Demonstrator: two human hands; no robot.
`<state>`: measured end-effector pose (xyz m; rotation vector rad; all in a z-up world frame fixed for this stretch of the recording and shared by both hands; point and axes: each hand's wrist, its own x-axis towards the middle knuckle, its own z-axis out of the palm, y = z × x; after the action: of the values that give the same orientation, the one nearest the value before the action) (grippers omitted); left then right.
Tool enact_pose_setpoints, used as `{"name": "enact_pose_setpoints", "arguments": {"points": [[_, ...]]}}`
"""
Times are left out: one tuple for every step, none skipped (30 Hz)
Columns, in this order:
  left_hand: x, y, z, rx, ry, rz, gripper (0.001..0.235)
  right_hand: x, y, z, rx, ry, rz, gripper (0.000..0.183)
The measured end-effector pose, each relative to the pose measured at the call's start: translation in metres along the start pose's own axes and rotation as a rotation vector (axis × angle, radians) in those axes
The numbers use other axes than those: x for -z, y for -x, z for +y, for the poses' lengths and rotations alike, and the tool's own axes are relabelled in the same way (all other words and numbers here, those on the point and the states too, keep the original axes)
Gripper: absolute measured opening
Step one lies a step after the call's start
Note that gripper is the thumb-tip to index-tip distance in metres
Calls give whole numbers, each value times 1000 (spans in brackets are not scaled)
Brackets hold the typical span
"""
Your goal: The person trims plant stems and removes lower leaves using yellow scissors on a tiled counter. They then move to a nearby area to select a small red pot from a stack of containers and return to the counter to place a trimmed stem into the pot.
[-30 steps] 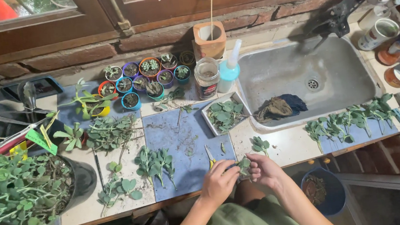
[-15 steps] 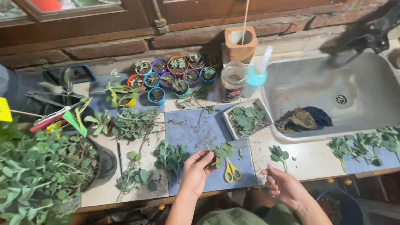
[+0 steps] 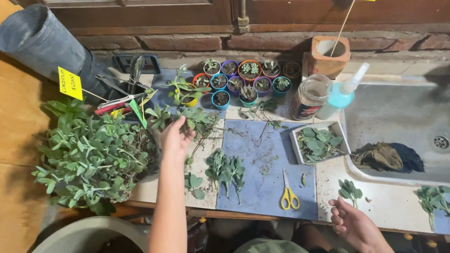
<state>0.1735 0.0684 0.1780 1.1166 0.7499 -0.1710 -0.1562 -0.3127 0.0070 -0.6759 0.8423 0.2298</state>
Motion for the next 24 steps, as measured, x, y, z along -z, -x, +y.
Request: {"name": "enact_pose_setpoints", "arguments": {"points": [[10,-33,-11,4,-5,-1,36,-3,0,-1,-1,-4,5,30],[14,-67,-23,16,11,-13,25,-4,3,-1,-1,-4,26,30],[17,-101,-37,28,27,-24,15,-5,6,-1,-1,-4,47,30],[23,-130,-52,40,15,-40,15,-7,8,-2,8,-18,63,30],[29,-159,-67,17,67,16,16,-9,10,-2,8,-9,75,29],[32,-188,-85,1,118,72,17,-9,15,-4,8,-1,94,27],[34,-195,-89,19,105,55,17,-10,17,-4,18,-14,116,27],[36,-202,-94,15,171,57,21,-9,19,-5,17,-30,119,27],[37,-210,-99,13,236,60,26,-8,21,-5,16,-46,122,27],[40,-214,-102,32,226,45,26,-3,21,-4,26,-57,143,27],[43,-219,-106,18,232,14,28,2,22,-4,40,-61,164,26],[47,-223,-108,2,242,-16,31,6,21,-3,54,-63,181,25],[42,-206,-107,18,235,-27,31,11,23,-3,61,-71,199,25],[40,-190,-104,-71,177,18,18,14,23,-3,103,-27,248,25],[38,-173,-100,-160,119,63,12,17,23,-2,144,18,298,25],[35,-170,-102,-151,113,56,12,17,25,-2,145,12,309,25],[33,-167,-103,-197,49,76,13,17,26,-2,233,133,405,15],[33,-163,-103,-245,-13,100,16,16,27,-2,317,258,496,23],[26,-148,-99,-238,-18,97,16,15,30,-4,315,256,505,23],[20,-133,-94,-237,-143,109,20,14,30,-8,347,489,641,16],[14,-117,-88,-236,-267,121,25,12,31,-11,376,724,773,19],[18,-129,-95,-235,-266,122,25,14,30,-12,376,725,773,19],[22,-141,-102,-296,-299,134,24,16,29,-13,378,774,804,20],[26,-153,-109,-358,-332,146,23,17,27,-14,381,823,834,20]]}}
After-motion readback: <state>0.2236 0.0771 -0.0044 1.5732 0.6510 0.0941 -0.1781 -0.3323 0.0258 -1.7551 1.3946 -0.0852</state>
